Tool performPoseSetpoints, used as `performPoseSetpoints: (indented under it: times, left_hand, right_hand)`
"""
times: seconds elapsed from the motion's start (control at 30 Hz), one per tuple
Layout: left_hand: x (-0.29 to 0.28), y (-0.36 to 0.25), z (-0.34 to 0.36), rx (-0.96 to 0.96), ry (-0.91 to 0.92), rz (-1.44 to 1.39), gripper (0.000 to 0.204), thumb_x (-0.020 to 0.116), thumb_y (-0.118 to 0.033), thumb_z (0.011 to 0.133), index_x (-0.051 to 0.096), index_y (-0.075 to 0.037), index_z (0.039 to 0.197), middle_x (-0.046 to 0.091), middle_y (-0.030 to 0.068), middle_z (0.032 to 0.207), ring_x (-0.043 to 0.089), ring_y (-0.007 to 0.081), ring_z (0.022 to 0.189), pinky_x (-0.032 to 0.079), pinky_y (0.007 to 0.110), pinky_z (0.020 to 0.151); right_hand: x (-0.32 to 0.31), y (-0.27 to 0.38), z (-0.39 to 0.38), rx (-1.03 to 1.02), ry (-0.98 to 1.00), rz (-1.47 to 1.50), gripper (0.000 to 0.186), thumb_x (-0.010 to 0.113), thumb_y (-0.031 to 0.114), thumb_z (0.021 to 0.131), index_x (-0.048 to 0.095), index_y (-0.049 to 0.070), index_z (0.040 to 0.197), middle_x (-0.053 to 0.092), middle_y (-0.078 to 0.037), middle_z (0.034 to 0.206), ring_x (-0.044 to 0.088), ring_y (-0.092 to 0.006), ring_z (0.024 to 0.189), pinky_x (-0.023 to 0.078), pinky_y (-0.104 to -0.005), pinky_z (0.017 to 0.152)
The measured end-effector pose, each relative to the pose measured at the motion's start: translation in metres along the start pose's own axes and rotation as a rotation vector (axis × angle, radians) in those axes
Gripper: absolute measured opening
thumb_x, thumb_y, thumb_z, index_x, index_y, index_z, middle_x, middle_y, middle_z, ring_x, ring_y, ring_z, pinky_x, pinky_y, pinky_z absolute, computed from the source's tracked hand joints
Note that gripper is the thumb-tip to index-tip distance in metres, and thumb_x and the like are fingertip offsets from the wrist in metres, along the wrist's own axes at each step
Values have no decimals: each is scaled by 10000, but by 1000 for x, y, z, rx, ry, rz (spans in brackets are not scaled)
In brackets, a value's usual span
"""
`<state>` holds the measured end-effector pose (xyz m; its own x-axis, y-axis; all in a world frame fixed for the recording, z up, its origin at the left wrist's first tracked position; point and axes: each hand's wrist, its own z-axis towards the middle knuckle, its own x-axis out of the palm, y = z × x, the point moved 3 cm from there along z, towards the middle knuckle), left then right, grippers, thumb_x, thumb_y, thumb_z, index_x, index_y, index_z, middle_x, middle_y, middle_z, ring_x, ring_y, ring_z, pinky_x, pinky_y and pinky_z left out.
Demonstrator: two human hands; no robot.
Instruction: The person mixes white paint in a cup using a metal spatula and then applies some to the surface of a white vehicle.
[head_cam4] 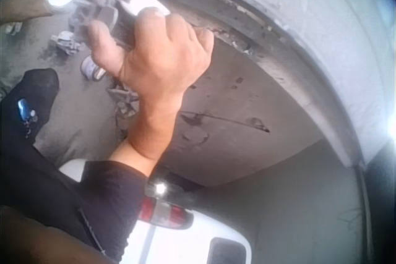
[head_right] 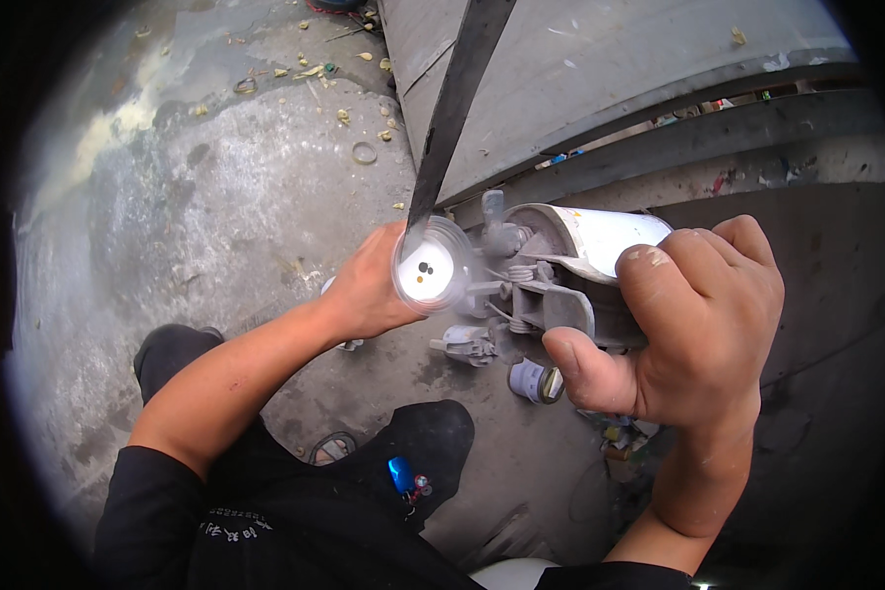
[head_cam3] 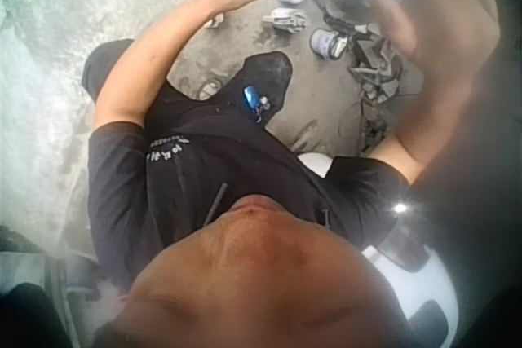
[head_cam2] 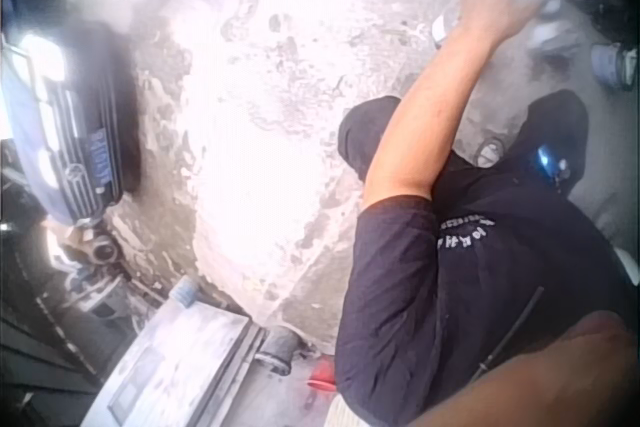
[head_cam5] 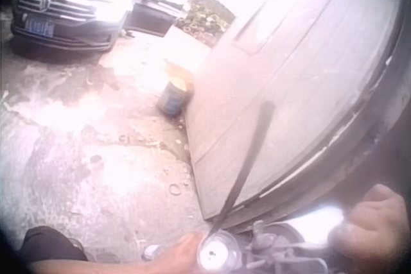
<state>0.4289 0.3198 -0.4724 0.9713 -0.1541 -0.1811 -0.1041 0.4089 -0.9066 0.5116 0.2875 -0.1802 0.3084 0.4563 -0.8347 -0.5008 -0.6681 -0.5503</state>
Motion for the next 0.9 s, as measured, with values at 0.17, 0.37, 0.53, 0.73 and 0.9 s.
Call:
performPoseSetpoints:
  times: [0.17, 0.37, 0.53, 0.73, 0.9]
  left_hand:
    - [-1, -2, 1, -40, 29, -22, 827, 830, -253, 672, 412, 16, 1333, 530, 243, 1215, 507, 410, 1162, 431, 443, 987]
    - [0, -4, 2, -3, 2, -14, 835, 832, -259, 669, 413, 25, 1333, 532, 246, 1208, 513, 408, 1151, 436, 437, 980]
    - [1, 0, 0, 35, -47, 10, 774, 820, -368, 716, 449, -30, 1305, 557, 186, 1195, 536, 371, 1122, 446, 443, 957]
    - [-1, -4, 0, 56, -42, -8, 792, 828, -286, 686, 439, 13, 1307, 549, 221, 1185, 530, 395, 1120, 445, 441, 954]
    - [-2, -8, -1, 53, -48, -11, 800, 828, -253, 672, 433, 27, 1309, 546, 238, 1176, 529, 405, 1117, 448, 441, 949]
  right_hand:
    - [-1, 2, 7, -11, 10, 37, 520, 533, 523, 870, 513, 37, 685, 429, -80, 590, 379, -252, 526, 298, -352, 547]
    - [1, -3, 5, -3, 6, 48, 461, 514, 452, 886, 521, 34, 690, 444, -80, 597, 376, -251, 524, 290, -355, 547]
    - [3, -5, 3, 11, 1, 76, 454, 502, 442, 892, 530, 33, 696, 450, -77, 599, 364, -242, 526, 284, -356, 547]
    - [6, -7, 1, -5, -88, 85, 406, 572, 423, 817, 518, 58, 648, 350, -50, 544, 356, -237, 461, 279, -349, 522]
    - [6, -6, 0, -9, -89, 91, 381, 567, 402, 807, 526, 56, 653, 357, -49, 547, 361, -235, 464, 283, -348, 525]
